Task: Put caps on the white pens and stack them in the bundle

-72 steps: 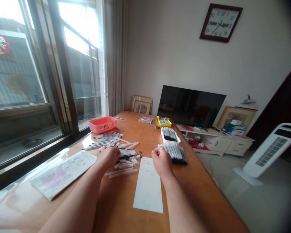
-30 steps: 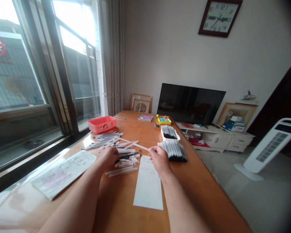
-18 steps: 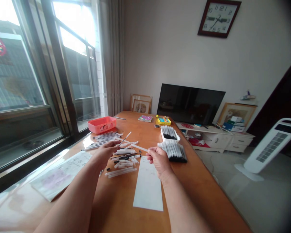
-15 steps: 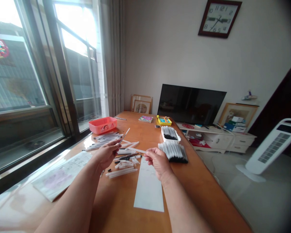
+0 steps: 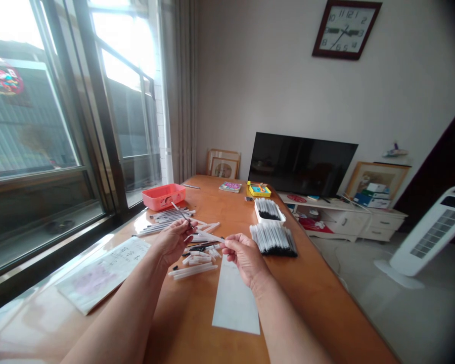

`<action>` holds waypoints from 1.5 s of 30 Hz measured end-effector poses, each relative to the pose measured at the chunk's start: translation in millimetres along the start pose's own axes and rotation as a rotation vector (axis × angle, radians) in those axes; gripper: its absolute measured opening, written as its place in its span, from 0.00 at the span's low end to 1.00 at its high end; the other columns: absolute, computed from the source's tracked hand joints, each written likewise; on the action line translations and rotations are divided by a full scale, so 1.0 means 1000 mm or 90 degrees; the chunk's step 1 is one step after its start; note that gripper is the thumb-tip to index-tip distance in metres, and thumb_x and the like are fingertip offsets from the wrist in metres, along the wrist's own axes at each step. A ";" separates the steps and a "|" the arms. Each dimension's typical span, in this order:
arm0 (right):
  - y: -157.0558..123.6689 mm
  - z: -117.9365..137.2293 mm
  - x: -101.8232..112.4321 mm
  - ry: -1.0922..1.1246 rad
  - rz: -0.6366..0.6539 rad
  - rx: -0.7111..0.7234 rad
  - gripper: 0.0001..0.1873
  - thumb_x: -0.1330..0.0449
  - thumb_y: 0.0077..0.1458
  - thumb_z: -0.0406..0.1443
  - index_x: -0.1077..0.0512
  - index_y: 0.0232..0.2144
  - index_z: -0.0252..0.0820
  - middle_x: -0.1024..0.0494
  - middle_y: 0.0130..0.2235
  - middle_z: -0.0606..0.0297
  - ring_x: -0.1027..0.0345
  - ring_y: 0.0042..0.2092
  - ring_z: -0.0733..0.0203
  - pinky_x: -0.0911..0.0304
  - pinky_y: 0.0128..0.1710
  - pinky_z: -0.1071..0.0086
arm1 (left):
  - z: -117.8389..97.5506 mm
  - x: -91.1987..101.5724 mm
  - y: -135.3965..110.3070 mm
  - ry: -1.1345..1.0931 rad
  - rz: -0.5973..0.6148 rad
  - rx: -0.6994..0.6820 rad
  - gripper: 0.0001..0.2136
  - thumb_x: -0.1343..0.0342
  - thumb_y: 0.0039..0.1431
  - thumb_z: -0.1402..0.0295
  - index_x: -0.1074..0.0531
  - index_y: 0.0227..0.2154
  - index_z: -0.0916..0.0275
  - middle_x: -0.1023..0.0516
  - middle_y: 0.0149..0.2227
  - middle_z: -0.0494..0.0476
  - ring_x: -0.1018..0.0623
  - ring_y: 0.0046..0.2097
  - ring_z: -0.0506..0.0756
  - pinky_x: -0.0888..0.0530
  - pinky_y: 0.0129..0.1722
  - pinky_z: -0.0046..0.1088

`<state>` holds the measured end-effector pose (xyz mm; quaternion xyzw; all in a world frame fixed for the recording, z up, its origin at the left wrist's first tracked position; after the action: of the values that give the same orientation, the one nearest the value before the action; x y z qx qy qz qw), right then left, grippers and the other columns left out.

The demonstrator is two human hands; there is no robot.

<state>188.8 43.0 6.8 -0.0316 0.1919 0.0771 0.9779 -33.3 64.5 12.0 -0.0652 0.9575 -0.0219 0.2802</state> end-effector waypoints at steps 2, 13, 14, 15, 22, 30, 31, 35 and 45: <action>0.000 -0.001 -0.001 0.004 0.001 0.001 0.14 0.30 0.43 0.38 0.27 0.32 0.39 0.18 0.31 0.60 0.29 0.30 0.65 0.41 0.27 0.75 | 0.000 -0.002 -0.002 0.003 -0.006 -0.004 0.03 0.40 0.62 0.73 0.29 0.33 0.61 0.18 0.38 0.51 0.22 0.32 0.47 0.29 0.34 0.25; 0.003 -0.007 -0.003 0.036 -0.017 -0.007 0.14 0.29 0.43 0.38 0.27 0.32 0.40 0.17 0.33 0.59 0.27 0.30 0.65 0.39 0.27 0.75 | 0.003 -0.009 -0.004 0.009 -0.003 -0.008 0.06 0.37 0.60 0.70 0.31 0.32 0.61 0.17 0.43 0.53 0.20 0.35 0.49 0.28 0.36 0.26; 0.003 -0.007 -0.004 0.043 -0.016 -0.010 0.14 0.29 0.43 0.38 0.27 0.32 0.40 0.17 0.33 0.59 0.27 0.31 0.64 0.38 0.27 0.75 | 0.003 -0.009 -0.004 0.008 0.002 -0.010 0.07 0.37 0.59 0.70 0.31 0.32 0.61 0.17 0.43 0.53 0.20 0.36 0.50 0.28 0.36 0.26; 0.003 -0.008 -0.004 0.050 -0.013 -0.013 0.14 0.29 0.43 0.38 0.27 0.32 0.40 0.17 0.33 0.59 0.27 0.31 0.64 0.38 0.27 0.75 | 0.003 -0.011 -0.005 0.005 0.008 -0.011 0.07 0.36 0.59 0.70 0.31 0.33 0.61 0.17 0.44 0.54 0.19 0.36 0.50 0.28 0.36 0.26; 0.002 -0.012 -0.008 0.016 0.009 -0.018 0.16 0.29 0.44 0.39 0.27 0.35 0.40 0.17 0.36 0.57 0.24 0.33 0.62 0.37 0.29 0.74 | 0.006 -0.022 -0.011 -0.017 0.038 0.009 0.07 0.36 0.58 0.74 0.30 0.33 0.60 0.17 0.45 0.54 0.19 0.39 0.51 0.27 0.37 0.26; 0.000 -0.008 -0.022 -0.186 0.104 0.080 0.15 0.31 0.49 0.41 0.22 0.39 0.40 0.16 0.35 0.61 0.24 0.37 0.58 0.35 0.35 0.69 | -0.011 -0.019 -0.011 0.180 0.025 -0.148 0.12 0.34 0.55 0.61 0.21 0.40 0.60 0.17 0.47 0.59 0.19 0.44 0.55 0.29 0.40 0.28; 0.001 -0.009 -0.024 -0.196 0.123 0.095 0.14 0.32 0.50 0.42 0.21 0.38 0.40 0.16 0.36 0.62 0.24 0.38 0.57 0.35 0.36 0.68 | -0.014 -0.020 -0.012 0.212 0.028 -0.174 0.14 0.34 0.55 0.59 0.20 0.41 0.60 0.17 0.47 0.60 0.20 0.46 0.56 0.28 0.42 0.29; 0.004 -0.014 -0.022 -0.211 0.145 0.120 0.13 0.33 0.53 0.44 0.22 0.36 0.42 0.17 0.34 0.64 0.24 0.37 0.57 0.34 0.39 0.67 | -0.022 -0.032 -0.021 0.281 0.066 -0.228 0.17 0.36 0.57 0.57 0.18 0.46 0.60 0.18 0.51 0.62 0.21 0.51 0.60 0.28 0.47 0.32; -0.003 0.002 -0.022 -0.212 0.117 0.114 0.12 0.34 0.54 0.43 0.24 0.36 0.42 0.17 0.38 0.64 0.25 0.41 0.58 0.37 0.36 0.70 | -0.024 -0.038 -0.028 0.264 0.065 -0.219 0.24 0.36 0.56 0.53 0.21 0.52 0.61 0.17 0.48 0.66 0.20 0.51 0.63 0.27 0.47 0.35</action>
<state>169.9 37.4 17.3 0.0866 0.0356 0.1526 0.9838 -11.4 41.7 55.1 -0.0576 0.9861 0.1424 0.0635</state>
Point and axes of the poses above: each hand's wrist, its own y-axis towards the middle knuckle, its own x-axis out of the back of the hand, z = x × y, the point moved 8 cm from there along y, towards the middle knuckle
